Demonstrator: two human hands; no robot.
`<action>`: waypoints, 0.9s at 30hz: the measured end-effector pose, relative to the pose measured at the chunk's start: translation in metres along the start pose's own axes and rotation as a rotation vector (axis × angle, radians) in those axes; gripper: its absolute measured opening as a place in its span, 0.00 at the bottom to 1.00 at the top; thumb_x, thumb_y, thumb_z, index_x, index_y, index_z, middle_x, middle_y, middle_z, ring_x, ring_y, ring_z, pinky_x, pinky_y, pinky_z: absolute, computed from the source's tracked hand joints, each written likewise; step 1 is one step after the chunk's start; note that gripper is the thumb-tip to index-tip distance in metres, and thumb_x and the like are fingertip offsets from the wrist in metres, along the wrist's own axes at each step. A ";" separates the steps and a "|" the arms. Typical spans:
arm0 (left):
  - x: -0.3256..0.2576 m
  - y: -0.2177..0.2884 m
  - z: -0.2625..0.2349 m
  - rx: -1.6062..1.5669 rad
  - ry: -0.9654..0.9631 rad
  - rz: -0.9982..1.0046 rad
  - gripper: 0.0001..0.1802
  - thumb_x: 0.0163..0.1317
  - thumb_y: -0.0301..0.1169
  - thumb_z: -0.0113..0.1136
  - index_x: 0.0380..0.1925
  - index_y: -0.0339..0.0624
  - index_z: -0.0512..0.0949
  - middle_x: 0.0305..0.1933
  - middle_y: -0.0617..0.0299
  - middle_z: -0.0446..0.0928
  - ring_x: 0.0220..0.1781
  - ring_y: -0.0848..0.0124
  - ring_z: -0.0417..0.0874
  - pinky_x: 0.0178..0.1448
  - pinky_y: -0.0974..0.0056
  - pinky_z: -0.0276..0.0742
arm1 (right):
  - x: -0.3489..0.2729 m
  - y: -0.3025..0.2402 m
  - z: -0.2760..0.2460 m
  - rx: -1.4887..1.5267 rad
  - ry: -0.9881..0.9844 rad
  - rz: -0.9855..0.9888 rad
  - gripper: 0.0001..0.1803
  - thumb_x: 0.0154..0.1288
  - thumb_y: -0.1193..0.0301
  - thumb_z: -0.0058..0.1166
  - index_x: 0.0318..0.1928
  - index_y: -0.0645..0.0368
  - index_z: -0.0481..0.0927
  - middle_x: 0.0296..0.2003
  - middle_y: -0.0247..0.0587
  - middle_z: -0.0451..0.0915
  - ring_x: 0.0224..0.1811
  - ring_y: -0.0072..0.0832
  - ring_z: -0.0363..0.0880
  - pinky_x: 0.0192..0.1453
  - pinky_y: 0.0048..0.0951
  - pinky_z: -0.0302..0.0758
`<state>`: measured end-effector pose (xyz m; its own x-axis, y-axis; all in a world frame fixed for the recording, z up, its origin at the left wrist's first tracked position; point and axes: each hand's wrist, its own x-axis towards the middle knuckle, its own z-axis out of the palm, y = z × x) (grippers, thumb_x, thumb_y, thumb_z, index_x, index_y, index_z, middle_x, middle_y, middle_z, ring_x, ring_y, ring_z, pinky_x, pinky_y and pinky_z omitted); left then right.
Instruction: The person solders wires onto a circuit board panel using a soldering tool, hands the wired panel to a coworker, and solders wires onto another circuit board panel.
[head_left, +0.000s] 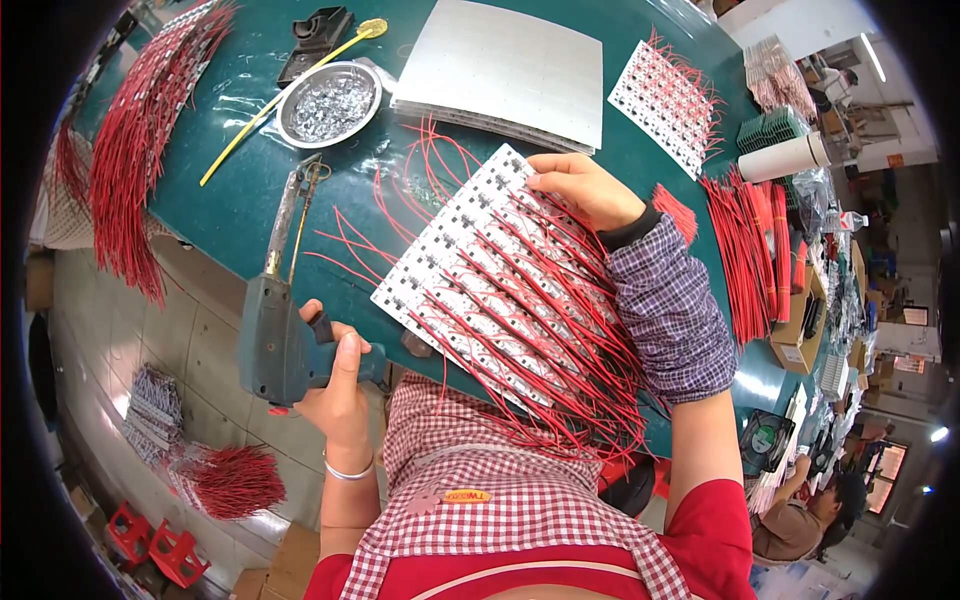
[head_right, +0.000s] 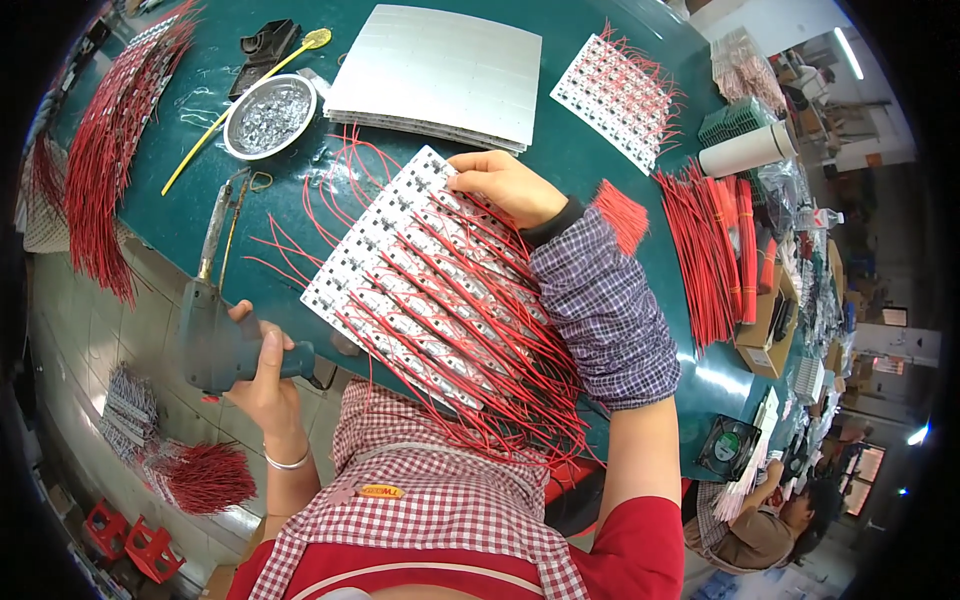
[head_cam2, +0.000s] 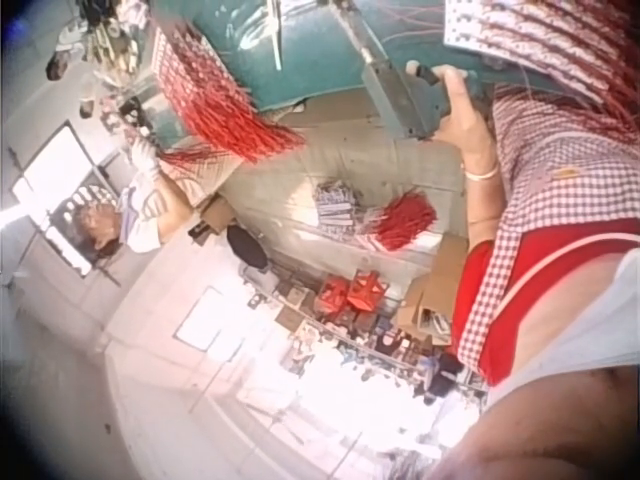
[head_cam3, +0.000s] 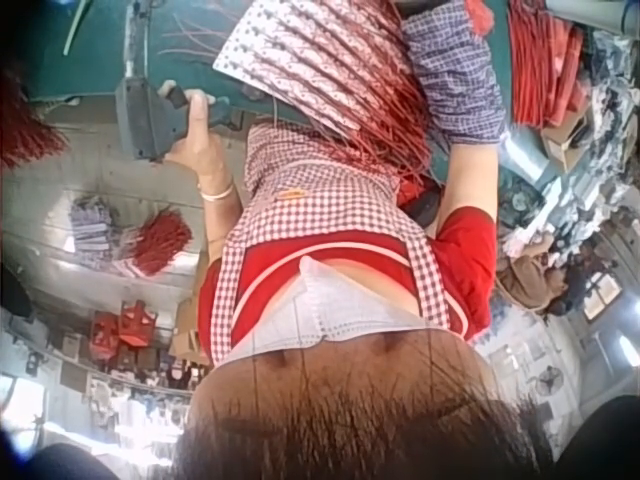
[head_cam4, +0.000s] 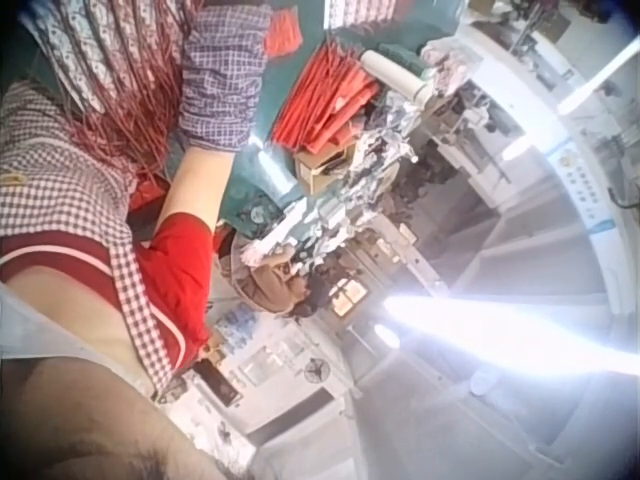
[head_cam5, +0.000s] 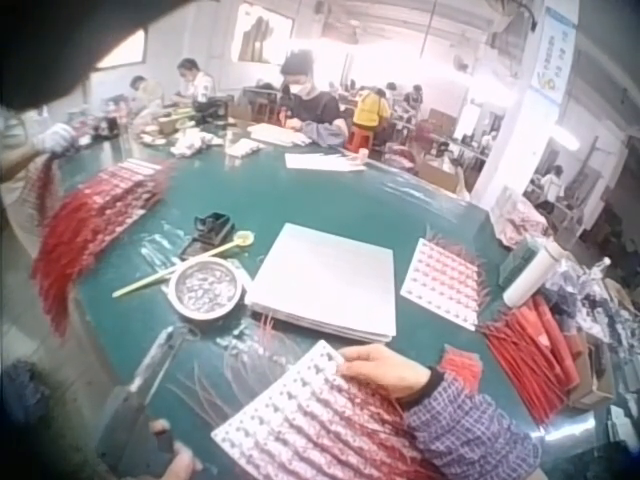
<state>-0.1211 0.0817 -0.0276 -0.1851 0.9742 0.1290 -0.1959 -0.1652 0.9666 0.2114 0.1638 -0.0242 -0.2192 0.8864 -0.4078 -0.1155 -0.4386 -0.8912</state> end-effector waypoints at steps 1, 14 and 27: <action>0.000 0.001 0.000 0.004 -0.009 -0.003 0.29 0.60 0.16 0.63 0.62 0.28 0.67 0.50 0.51 0.78 0.33 0.69 0.80 0.40 0.64 0.79 | -0.002 0.000 0.000 0.005 -0.002 -0.005 0.17 0.71 0.76 0.51 0.57 0.72 0.78 0.47 0.39 0.85 0.46 0.22 0.83 0.53 0.23 0.79; 0.007 0.018 -0.014 -0.118 0.038 0.086 0.31 0.59 0.14 0.62 0.62 0.36 0.66 0.58 0.47 0.73 0.37 0.70 0.79 0.37 0.66 0.80 | -0.085 -0.093 0.035 -0.534 -0.060 -0.239 0.25 0.72 0.74 0.57 0.66 0.72 0.71 0.54 0.38 0.81 0.55 0.19 0.76 0.60 0.25 0.74; 0.004 0.037 -0.069 -0.202 0.296 0.198 0.23 0.61 0.13 0.61 0.56 0.30 0.70 0.57 0.51 0.74 0.35 0.72 0.76 0.35 0.66 0.76 | -0.067 -0.179 0.138 -1.724 -1.080 0.220 0.33 0.61 0.65 0.66 0.63 0.71 0.74 0.53 0.62 0.82 0.57 0.50 0.80 0.62 0.39 0.76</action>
<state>-0.1955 0.0688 -0.0070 -0.5015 0.8392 0.2104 -0.3082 -0.4005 0.8629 0.1131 0.1627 0.1901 -0.5388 0.1352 -0.8315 0.6908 0.6359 -0.3442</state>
